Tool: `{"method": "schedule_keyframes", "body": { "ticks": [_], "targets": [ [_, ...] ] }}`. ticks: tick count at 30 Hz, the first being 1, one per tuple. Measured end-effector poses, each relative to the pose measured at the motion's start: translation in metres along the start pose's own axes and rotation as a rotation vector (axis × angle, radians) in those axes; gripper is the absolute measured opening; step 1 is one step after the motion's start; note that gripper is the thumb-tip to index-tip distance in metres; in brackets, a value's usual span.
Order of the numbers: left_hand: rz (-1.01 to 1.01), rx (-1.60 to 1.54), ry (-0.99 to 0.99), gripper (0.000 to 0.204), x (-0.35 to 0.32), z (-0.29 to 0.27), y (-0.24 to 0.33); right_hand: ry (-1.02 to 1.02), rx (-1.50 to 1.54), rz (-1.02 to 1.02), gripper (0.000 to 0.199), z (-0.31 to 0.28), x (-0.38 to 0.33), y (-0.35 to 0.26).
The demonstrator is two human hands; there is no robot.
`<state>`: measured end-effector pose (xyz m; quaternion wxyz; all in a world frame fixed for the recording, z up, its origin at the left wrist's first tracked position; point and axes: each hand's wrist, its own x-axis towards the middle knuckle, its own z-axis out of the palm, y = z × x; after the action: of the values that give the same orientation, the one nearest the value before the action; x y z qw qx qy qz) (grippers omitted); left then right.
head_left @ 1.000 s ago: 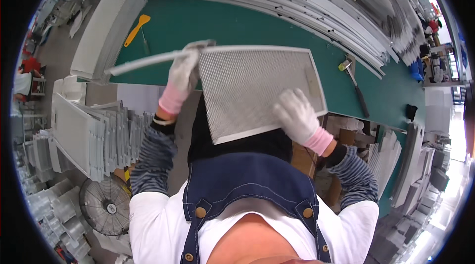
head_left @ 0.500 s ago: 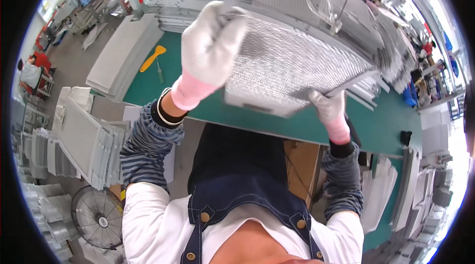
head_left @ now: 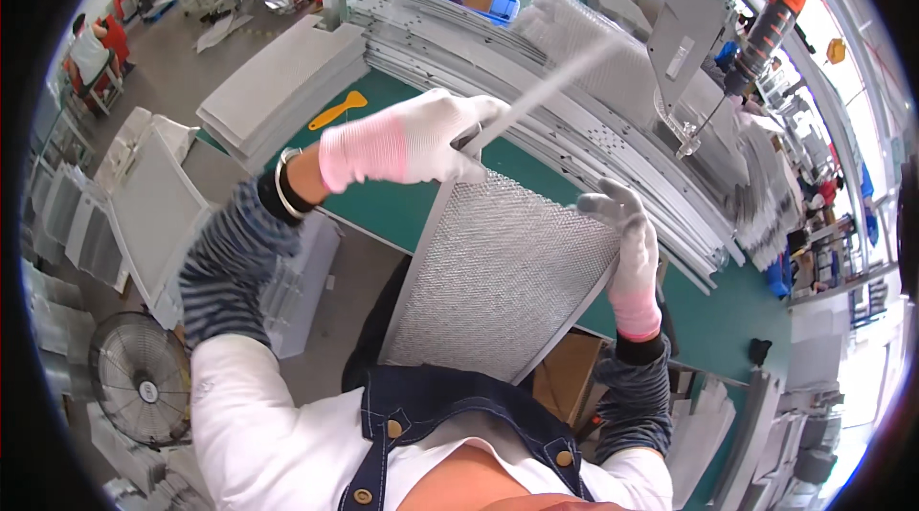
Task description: Assembling metal mesh air filters by fitting mesh into frames using a hammer and securing components with a pneumatic screwdriver.
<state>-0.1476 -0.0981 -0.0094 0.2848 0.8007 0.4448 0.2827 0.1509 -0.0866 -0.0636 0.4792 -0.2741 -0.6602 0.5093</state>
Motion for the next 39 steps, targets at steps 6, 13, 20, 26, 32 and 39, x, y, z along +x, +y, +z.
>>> {"method": "schedule_keyframes", "body": {
  "ticks": [6, 13, 20, 26, 32, 39],
  "targets": [
    [0.119, 0.102, -0.532, 0.038, 0.017, -0.013, 0.023, 0.077, 0.243, 0.002, 0.088, 0.007, -0.007, -0.004],
    [0.137, 0.009, -0.402, 0.067, 0.041, 0.005, 0.014, 0.035, 0.176, 0.049, 0.044, -0.005, -0.007, -0.003],
    [0.506, -0.085, -0.511, 0.04, 0.088, 0.066, 0.022, 0.274, 0.328, 0.104, 0.088, 0.002, -0.003, 0.01],
    [0.096, -0.075, -0.368, 0.02, 0.065, 0.064, 0.012, 0.461, 0.038, -0.032, 0.071, 0.033, -0.037, 0.039],
    [-0.015, -0.013, -0.359, 0.023, 0.069, 0.065, 0.016, 0.476, -0.934, -0.296, 0.067, 0.03, -0.04, 0.044],
    [0.063, -0.232, -0.532, 0.026, 0.094, 0.084, 0.036, 0.619, -0.806, -0.207, 0.054, 0.003, -0.079, 0.015]
  ]
}}
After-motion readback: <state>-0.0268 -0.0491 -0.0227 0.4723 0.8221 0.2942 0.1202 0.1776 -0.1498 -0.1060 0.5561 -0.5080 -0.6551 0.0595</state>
